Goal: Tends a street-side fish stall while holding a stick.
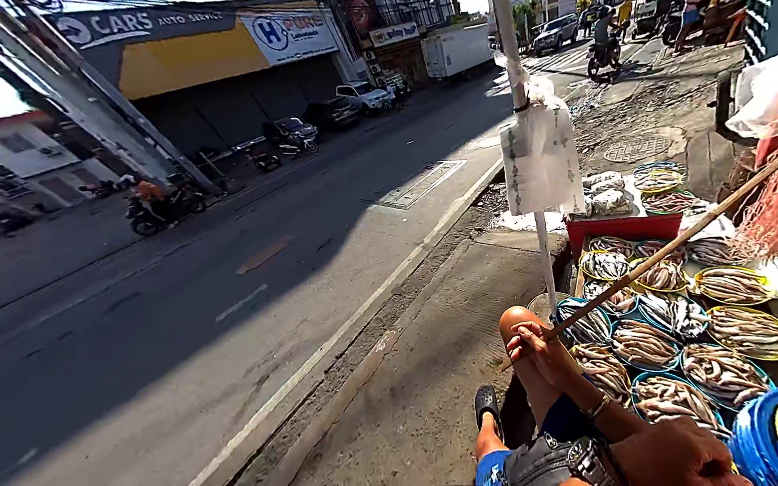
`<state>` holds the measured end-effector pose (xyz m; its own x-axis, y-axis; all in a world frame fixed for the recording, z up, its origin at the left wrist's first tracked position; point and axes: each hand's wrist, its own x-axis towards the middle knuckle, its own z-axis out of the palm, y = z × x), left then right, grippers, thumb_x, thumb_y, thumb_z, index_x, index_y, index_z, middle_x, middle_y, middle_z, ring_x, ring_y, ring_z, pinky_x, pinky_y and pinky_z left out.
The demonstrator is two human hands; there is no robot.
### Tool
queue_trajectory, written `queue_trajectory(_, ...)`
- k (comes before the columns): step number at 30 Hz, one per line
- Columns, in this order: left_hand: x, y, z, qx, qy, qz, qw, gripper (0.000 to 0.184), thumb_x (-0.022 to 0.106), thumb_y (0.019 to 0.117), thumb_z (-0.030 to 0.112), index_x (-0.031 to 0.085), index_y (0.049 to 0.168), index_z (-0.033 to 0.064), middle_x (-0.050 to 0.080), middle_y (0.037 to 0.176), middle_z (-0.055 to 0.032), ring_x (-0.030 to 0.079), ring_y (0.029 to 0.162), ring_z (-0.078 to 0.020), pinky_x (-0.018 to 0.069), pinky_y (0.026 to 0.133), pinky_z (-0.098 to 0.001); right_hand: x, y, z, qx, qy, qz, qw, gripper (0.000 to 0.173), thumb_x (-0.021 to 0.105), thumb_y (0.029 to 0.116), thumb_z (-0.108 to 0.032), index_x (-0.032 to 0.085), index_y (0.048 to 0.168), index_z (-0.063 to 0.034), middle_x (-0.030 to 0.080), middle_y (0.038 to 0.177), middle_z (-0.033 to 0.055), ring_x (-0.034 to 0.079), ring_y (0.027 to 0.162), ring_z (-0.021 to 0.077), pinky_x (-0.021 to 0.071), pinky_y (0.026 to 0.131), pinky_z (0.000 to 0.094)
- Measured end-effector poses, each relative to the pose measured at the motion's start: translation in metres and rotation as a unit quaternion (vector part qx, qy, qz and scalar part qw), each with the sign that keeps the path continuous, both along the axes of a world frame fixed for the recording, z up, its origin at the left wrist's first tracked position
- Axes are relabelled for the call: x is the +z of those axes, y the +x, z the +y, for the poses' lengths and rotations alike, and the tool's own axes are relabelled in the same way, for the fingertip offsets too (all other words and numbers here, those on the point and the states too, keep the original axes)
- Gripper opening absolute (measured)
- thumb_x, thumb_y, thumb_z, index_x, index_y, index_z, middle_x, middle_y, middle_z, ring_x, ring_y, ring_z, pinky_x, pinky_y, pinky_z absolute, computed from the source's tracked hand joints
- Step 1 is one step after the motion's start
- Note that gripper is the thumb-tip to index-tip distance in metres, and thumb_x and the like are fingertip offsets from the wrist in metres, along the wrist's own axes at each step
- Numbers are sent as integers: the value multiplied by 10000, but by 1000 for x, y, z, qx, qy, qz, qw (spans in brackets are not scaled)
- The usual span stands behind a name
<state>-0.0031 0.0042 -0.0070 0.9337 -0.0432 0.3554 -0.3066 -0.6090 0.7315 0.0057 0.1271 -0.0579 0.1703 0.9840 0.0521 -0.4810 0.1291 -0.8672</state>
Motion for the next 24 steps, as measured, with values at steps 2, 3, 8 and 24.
queue_trajectory(2, 1, 0, -1, -1, -3, 4, 1000, 270, 593, 971, 78, 634, 746, -65, 599, 735, -172, 606, 802, -299, 478, 809, -401, -1, 0, -1, -3, 6, -11, 1000, 257, 387, 1101, -90, 580, 1192, 54, 743, 862, 156, 747, 725, 229, 643, 726, 374)
queue_trajectory(3, 1, 0, -1, -3, -5, 6, 1000, 272, 592, 977, 81, 631, 749, -63, 595, 734, -171, 603, 797, -296, 477, 807, -401, -2, 0, -1, -3, 13, -14, 1000, 259, 386, 1100, -89, 584, 1189, 53, 745, 861, 156, 748, 724, 229, 644, 725, 376)
queue_trajectory(8, -1, 1, -1, 1, 1, 0, 1000, 291, 587, 981, 108, 632, 751, -62, 591, 728, -169, 600, 780, -295, 475, 804, -400, -6, -2, 1, 0, 34, -10, 999, 241, 403, 1091, -79, 598, 1162, 43, 751, 845, 143, 749, 713, 220, 644, 707, 367)
queue_trajectory(24, 4, 0, -1, 9, 35, 6, 999, 342, 568, 996, 180, 631, 750, -50, 569, 710, -148, 578, 737, -268, 455, 774, -383, -6, -2, 1, -8, 33, -11, 999, 245, 381, 1087, -67, 592, 1145, 42, 750, 812, 127, 751, 697, 214, 646, 696, 359)
